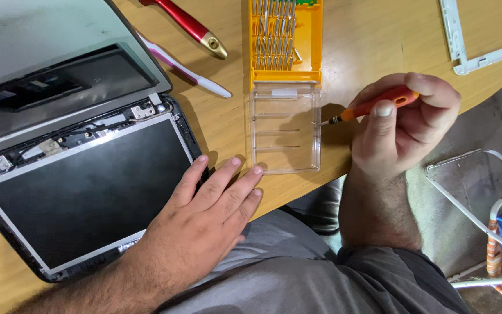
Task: The person installs a new screen into a disassembled laptop by connecting the ribbon cable and aligning the panel. They then secure the screen using a screwdriver and screws from a nearby kit.
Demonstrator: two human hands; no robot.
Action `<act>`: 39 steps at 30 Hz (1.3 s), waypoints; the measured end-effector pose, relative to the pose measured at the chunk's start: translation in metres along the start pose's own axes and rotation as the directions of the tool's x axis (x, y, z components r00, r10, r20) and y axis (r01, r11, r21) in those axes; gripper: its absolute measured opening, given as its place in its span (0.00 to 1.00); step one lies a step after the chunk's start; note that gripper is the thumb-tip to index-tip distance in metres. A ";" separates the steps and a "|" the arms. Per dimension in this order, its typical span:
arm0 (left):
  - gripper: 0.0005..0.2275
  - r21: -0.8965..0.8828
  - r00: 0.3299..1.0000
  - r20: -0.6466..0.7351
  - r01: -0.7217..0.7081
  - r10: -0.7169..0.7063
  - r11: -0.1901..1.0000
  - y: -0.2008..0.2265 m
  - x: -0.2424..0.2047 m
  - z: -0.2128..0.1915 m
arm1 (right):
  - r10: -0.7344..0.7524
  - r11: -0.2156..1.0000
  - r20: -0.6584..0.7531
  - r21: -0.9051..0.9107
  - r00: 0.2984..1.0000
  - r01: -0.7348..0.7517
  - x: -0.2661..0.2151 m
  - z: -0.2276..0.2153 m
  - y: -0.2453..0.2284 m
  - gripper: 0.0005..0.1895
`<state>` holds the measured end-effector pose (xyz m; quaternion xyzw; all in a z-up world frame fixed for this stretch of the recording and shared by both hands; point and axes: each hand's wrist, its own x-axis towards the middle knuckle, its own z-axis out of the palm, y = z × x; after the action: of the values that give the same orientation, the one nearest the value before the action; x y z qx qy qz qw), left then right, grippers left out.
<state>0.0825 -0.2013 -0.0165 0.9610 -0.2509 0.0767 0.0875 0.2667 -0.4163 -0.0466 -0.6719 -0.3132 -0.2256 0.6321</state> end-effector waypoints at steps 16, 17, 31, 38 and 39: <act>0.31 -0.106 1.000 -0.013 -0.015 0.013 0.994 -0.003 -0.001 -0.004 | 0.077 0.972 -0.053 0.227 0.996 -0.064 -0.006 -0.010 0.009 0.14; 0.33 -0.193 0.999 -0.045 -0.013 0.004 0.981 -0.003 0.000 -0.006 | 0.099 0.954 -0.050 0.287 0.994 -0.081 -0.007 -0.012 0.009 0.15; 0.15 -0.807 0.860 -0.271 0.042 -0.433 0.589 -0.012 -0.013 0.000 | 0.284 0.719 0.163 0.616 0.945 -0.322 -0.041 0.017 -0.058 0.14; 0.13 -0.850 0.847 -0.317 -0.053 -0.428 0.525 -0.008 -0.013 0.001 | 0.231 0.779 0.200 0.548 0.952 -0.304 -0.048 0.035 -0.069 0.15; 0.13 -0.850 0.845 -0.318 -0.053 -0.430 0.524 -0.008 -0.013 0.003 | 0.230 0.779 0.203 0.547 0.952 -0.305 -0.048 0.037 -0.071 0.15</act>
<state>0.0759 -0.1889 -0.0227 0.7697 -0.1151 0.1800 0.6016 0.1794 -0.3855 -0.0336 -0.5013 -0.3066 0.0136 0.8090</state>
